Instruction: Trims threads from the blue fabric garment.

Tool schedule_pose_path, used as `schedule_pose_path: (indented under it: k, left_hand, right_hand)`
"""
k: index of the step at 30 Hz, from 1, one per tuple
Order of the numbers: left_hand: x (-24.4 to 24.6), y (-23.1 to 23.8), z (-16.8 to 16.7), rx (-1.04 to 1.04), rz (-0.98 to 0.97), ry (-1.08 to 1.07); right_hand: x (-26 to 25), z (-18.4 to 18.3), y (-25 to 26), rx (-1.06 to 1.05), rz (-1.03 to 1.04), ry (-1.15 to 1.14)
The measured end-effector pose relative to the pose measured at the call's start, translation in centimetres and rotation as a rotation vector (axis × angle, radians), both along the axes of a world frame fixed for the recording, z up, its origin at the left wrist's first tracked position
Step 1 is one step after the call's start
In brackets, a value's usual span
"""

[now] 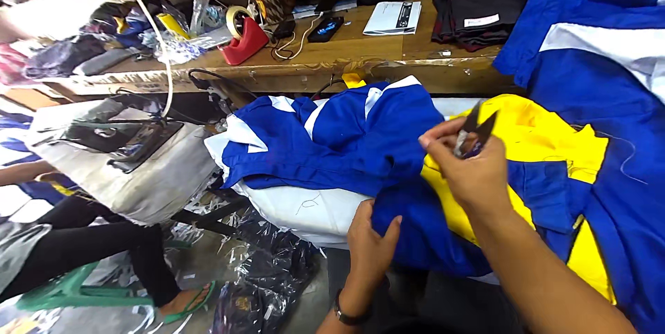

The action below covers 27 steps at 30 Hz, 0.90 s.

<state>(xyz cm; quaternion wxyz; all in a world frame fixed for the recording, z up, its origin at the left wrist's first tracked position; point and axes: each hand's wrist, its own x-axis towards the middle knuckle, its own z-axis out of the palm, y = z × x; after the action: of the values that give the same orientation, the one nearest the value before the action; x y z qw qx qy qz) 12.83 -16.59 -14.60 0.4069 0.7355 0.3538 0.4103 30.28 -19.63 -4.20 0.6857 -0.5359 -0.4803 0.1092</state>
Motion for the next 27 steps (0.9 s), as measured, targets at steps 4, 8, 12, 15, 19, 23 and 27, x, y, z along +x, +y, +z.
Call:
schedule_pose_path:
  k: [4, 8, 12, 15, 19, 23, 27]
  left_hand:
    - [1.4, 1.1, 2.7, -0.047, -0.136, -0.280]
    - [1.8, 1.8, 6.6, -0.120, -0.242, -0.564]
    - [2.2, 1.8, 5.7, -0.423, -0.202, -0.525]
    - [1.3, 1.0, 3.5, -0.720, -0.197, -0.452]
    - [-0.6, -0.4, 1.6, -0.925, -0.238, -0.433]
    - [-0.6, 0.4, 1.7, -0.822, -0.241, -0.445]
    - [0.3, 3.2, 2.4, -0.668, -0.069, -0.458]
  right_hand:
    - [2.5, 5.7, 1.7, 0.334, -0.123, -0.193]
    - [5.9, 10.6, 6.2, 0.614, -0.127, -0.304]
    - [7.7, 9.5, 11.1, -0.024, -0.102, -0.400]
    - [5.7, 7.6, 10.0, -0.420, -0.051, -0.389]
    - [1.1, 2.6, 1.4, -0.272, 0.283, -0.121]
    - [-1.5, -3.8, -2.8, -0.336, 0.532, 0.362]
    - [-1.5, -7.4, -3.4, -0.364, 0.352, 0.312]
